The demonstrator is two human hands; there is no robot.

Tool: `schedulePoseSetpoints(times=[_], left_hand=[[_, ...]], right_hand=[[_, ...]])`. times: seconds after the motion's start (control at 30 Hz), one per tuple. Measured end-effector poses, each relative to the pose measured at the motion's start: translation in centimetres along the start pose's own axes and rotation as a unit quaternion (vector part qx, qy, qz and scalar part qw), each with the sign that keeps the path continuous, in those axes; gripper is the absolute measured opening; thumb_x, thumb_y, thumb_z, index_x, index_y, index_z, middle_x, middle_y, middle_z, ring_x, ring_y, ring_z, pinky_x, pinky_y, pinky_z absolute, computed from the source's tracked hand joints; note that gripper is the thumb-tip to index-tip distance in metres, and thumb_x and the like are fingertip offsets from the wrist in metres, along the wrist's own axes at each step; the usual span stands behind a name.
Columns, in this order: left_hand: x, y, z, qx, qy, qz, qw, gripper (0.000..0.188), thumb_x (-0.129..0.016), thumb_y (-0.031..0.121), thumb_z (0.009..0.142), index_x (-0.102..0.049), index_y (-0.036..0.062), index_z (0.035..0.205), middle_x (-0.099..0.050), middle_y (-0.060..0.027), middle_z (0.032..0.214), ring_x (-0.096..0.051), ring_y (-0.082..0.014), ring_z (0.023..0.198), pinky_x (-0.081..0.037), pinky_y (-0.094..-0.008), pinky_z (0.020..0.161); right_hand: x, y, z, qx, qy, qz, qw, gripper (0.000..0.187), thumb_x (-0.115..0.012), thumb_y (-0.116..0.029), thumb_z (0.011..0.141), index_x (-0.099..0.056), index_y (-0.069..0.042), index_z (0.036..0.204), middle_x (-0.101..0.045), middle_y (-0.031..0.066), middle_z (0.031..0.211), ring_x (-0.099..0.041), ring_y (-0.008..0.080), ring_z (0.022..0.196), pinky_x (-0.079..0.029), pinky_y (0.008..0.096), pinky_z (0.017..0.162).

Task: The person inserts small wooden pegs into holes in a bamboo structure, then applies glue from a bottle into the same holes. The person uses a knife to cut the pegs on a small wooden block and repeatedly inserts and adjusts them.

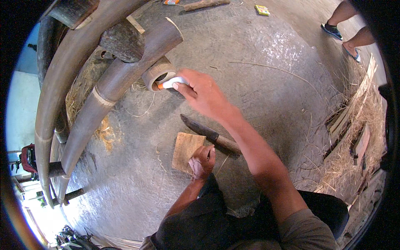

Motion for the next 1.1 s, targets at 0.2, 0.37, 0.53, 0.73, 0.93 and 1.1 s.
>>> schedulePoseSetpoints(times=[0.2,0.37,0.53,0.73,0.93,1.1], left_hand=[[-0.1,0.0,0.0,-0.001,-0.007,0.018,1.000,0.008,-0.068,0.014,0.088,-0.073,0.0094,0.092,-0.064,-0.0114,0.076,-0.064,-0.0326,0.069,-0.051,-0.0426,0.061],[0.0,-0.1,-0.1,0.009,-0.020,0.023,1.000,0.009,-0.067,0.015,0.089,-0.073,0.0089,0.093,-0.064,-0.0116,0.076,-0.064,-0.0334,0.069,-0.051,-0.0432,0.062],[0.0,0.0,0.0,-0.014,-0.011,0.021,1.000,0.009,-0.067,0.015,0.089,-0.072,0.0091,0.095,-0.065,-0.0112,0.077,-0.065,-0.0333,0.069,-0.051,-0.0432,0.062],[0.1,0.2,0.1,-0.017,-0.013,0.023,1.000,0.008,-0.067,0.013,0.089,-0.070,0.0093,0.095,-0.064,-0.0102,0.076,-0.064,-0.0321,0.068,-0.050,-0.0428,0.060],[0.2,0.2,0.1,-0.007,-0.013,0.003,1.000,0.009,-0.068,0.011,0.087,-0.070,0.0089,0.095,-0.062,-0.0101,0.075,-0.062,-0.0322,0.066,-0.050,-0.0428,0.060],[0.1,0.3,0.2,-0.030,0.011,0.009,0.999,0.010,-0.069,0.010,0.086,-0.070,0.0083,0.096,-0.062,-0.0103,0.075,-0.062,-0.0324,0.066,-0.049,-0.0427,0.059]], right_hand=[[-0.1,0.0,0.3,0.012,0.014,0.011,1.000,0.013,-0.068,-0.013,0.095,-0.060,-0.003,0.098,-0.057,0.0158,0.074,-0.053,0.0287,0.059,-0.041,0.0396,0.055],[0.5,0.3,0.2,0.018,-0.014,0.011,1.000,0.013,-0.069,-0.013,0.095,-0.061,-0.003,0.100,-0.056,0.0143,0.072,-0.051,0.0261,0.058,-0.040,0.0384,0.055],[0.8,0.7,0.0,0.024,-0.020,0.015,0.999,0.013,-0.069,-0.014,0.095,-0.062,-0.003,0.100,-0.056,0.0138,0.072,-0.051,0.0239,0.058,-0.040,0.0382,0.054],[-0.6,0.5,0.3,0.037,0.024,0.031,0.999,0.015,-0.069,-0.013,0.095,-0.064,-0.004,0.106,-0.058,0.0139,0.074,-0.053,0.0222,0.058,-0.043,0.0358,0.054],[-0.5,-0.1,0.2,0.016,0.004,0.004,1.000,0.015,-0.069,-0.011,0.094,-0.064,-0.003,0.105,-0.060,0.0149,0.075,-0.056,0.0218,0.059,-0.044,0.0359,0.055],[-0.7,-0.3,0.9,0.046,0.029,0.003,0.999,0.013,-0.070,-0.010,0.093,-0.064,-0.002,0.102,-0.060,0.0146,0.076,-0.057,0.0248,0.060,-0.045,0.0374,0.056]])
Point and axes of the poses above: each hand's wrist, its own z-axis towards the middle knuckle, its own x-axis out of the back of the hand, y = z × x, the point moved 1 cm from there along z, towards the middle knuckle
